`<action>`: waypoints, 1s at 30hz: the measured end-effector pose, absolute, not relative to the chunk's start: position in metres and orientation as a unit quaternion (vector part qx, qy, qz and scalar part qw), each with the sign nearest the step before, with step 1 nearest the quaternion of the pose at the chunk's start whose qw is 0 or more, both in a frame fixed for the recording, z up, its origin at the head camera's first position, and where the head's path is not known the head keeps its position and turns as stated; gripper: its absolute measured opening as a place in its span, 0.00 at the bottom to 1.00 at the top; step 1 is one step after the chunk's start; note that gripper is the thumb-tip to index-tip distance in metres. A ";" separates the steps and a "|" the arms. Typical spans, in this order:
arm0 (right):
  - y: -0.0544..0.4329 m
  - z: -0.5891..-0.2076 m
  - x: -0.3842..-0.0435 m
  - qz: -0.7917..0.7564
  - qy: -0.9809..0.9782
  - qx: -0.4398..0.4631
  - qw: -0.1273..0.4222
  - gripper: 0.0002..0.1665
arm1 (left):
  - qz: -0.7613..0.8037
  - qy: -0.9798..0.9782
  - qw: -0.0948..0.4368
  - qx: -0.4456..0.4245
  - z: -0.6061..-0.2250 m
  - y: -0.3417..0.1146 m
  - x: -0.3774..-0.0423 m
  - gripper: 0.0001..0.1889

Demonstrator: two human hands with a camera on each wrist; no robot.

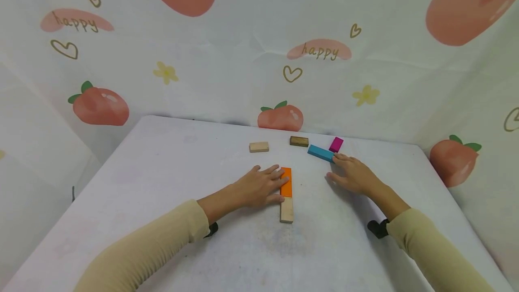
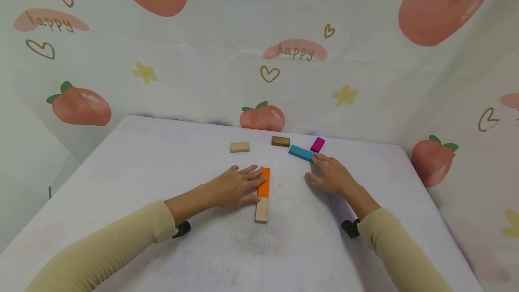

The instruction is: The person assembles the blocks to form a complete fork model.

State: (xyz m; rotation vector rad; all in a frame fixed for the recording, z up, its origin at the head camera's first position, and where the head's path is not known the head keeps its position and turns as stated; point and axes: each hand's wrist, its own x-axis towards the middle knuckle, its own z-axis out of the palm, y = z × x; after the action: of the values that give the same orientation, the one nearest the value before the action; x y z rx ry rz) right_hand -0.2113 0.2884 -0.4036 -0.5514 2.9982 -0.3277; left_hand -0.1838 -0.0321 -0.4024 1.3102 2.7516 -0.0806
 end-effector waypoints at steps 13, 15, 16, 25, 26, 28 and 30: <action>0.289 -0.404 -0.213 -0.104 0.978 -0.175 0.044 0.39 | -0.021 0.903 0.066 0.424 -0.399 -0.030 -0.184 0.33; 0.289 -0.405 -0.212 -0.107 0.978 -0.176 0.040 0.39 | -0.022 0.904 0.067 0.422 -0.400 -0.030 -0.185 0.34; 0.289 -0.405 -0.213 -0.109 0.977 -0.179 0.038 0.39 | -0.022 0.904 0.067 0.422 -0.400 -0.030 -0.185 0.34; 0.271 -0.407 -0.213 -0.132 0.969 -0.205 0.042 0.39 | -0.015 0.904 0.066 0.423 -0.401 -0.031 -0.186 0.33; 0.268 -0.407 -0.213 -0.133 0.968 -0.207 0.043 0.39 | -0.014 0.904 0.066 0.423 -0.401 -0.031 -0.185 0.33; 0.263 -0.406 -0.213 -0.133 0.967 -0.211 0.046 0.40 | -0.011 0.904 0.066 0.423 -0.401 -0.031 -0.185 0.33; 0.259 -0.406 -0.213 -0.133 0.966 -0.217 0.046 0.39 | -0.007 0.904 0.069 0.423 -0.401 -0.031 -0.185 0.33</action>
State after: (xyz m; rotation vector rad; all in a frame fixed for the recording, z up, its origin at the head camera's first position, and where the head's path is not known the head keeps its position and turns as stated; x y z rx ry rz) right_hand -0.2125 0.2590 -0.4059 -0.6636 2.9479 -0.4056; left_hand -0.1852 -0.0305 -0.4011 1.2728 2.7209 -0.0197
